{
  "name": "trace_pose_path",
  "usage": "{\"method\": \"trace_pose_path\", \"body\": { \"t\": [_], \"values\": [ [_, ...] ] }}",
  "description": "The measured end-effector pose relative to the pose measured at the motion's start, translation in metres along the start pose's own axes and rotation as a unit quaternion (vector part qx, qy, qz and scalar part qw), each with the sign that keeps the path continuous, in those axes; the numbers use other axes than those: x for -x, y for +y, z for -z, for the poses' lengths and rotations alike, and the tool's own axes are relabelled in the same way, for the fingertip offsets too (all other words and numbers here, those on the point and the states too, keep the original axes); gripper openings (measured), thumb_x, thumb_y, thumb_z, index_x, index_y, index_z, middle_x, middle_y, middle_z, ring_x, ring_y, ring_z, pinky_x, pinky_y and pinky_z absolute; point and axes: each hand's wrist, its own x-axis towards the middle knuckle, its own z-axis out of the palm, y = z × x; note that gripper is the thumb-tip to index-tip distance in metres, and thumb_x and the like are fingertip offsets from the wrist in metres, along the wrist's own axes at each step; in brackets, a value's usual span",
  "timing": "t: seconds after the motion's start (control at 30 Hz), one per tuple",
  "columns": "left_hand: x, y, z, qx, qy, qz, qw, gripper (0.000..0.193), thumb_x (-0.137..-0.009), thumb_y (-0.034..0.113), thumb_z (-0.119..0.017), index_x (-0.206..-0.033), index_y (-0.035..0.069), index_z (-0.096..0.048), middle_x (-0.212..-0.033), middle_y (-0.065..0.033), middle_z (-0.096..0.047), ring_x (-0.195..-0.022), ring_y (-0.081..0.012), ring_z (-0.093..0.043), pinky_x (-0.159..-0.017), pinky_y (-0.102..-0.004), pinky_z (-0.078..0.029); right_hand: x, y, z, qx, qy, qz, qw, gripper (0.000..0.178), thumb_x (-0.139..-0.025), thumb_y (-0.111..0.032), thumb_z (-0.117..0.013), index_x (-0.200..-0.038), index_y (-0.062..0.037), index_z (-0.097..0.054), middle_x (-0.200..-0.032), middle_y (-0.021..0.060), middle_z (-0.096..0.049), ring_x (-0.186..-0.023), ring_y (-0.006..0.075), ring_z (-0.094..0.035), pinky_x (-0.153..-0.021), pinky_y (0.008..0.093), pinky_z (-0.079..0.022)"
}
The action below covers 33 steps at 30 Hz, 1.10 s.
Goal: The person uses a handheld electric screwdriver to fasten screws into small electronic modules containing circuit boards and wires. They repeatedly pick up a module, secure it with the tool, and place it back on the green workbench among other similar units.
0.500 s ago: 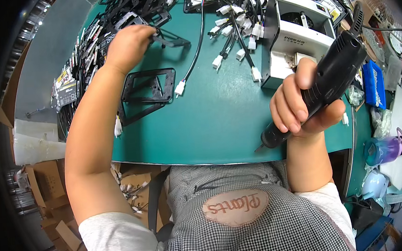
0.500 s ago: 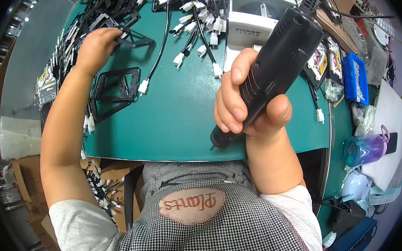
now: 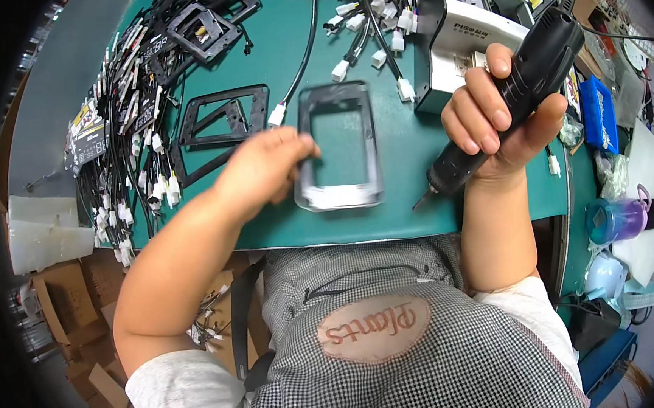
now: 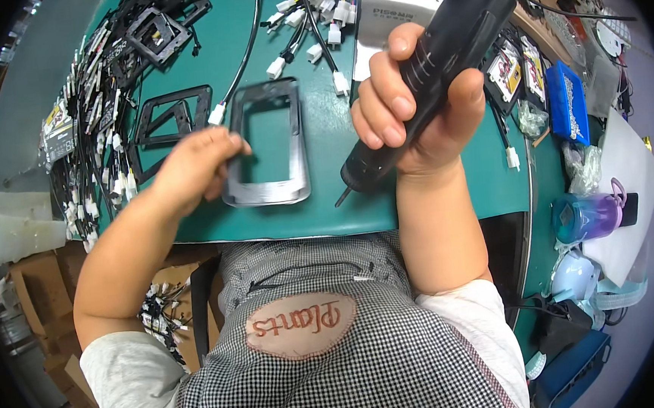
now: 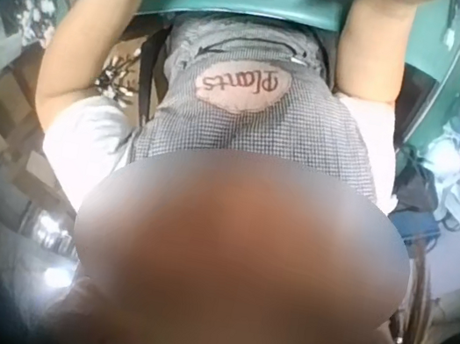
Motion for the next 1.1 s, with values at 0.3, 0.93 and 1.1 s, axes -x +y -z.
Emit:
{"method": "trace_pose_path", "body": {
  "t": [0.3,0.93,1.1],
  "values": [
    [0.016,-0.024,-0.037,-0.404,0.126,-0.516,0.745,0.026,-0.075,0.014,-0.075,-0.099,0.009,-0.066,-0.090,-0.0064,-0.063,-0.080,-0.0281,-0.061,-0.069,-0.0378,-0.050,0.001,-0.004,0.001,0.028,0.014,-0.022,0.999,0.059,-0.086,-0.048,-0.071,-0.118,-0.0044,-0.047,-0.076,-0.0010,-0.052,-0.059,0.0100,-0.053,-0.057,0.0268,-0.046],
    [0.023,-0.006,0.066,-0.436,0.385,-0.469,0.664,0.026,-0.076,0.017,-0.076,-0.099,0.007,-0.071,-0.099,-0.0100,-0.068,-0.093,-0.0291,-0.063,-0.082,-0.0395,-0.051,-0.003,-0.001,-0.003,0.036,0.025,-0.023,0.999,0.057,-0.086,-0.043,-0.073,-0.115,-0.0033,-0.044,-0.074,0.0003,-0.052,-0.057,0.0113,-0.053,-0.054,0.0273,-0.047],
    [0.035,-0.001,0.182,-0.595,0.413,-0.145,0.674,0.055,-0.076,0.016,-0.073,-0.129,0.016,-0.059,-0.121,-0.0136,-0.060,-0.115,-0.0325,-0.055,-0.099,-0.0404,-0.045,-0.005,0.003,-0.003,0.037,0.028,-0.019,0.999,0.057,-0.087,-0.042,-0.073,-0.114,-0.0019,-0.044,-0.074,0.0012,-0.052,-0.056,0.0118,-0.054,-0.052,0.0279,-0.047]
  ]
}}
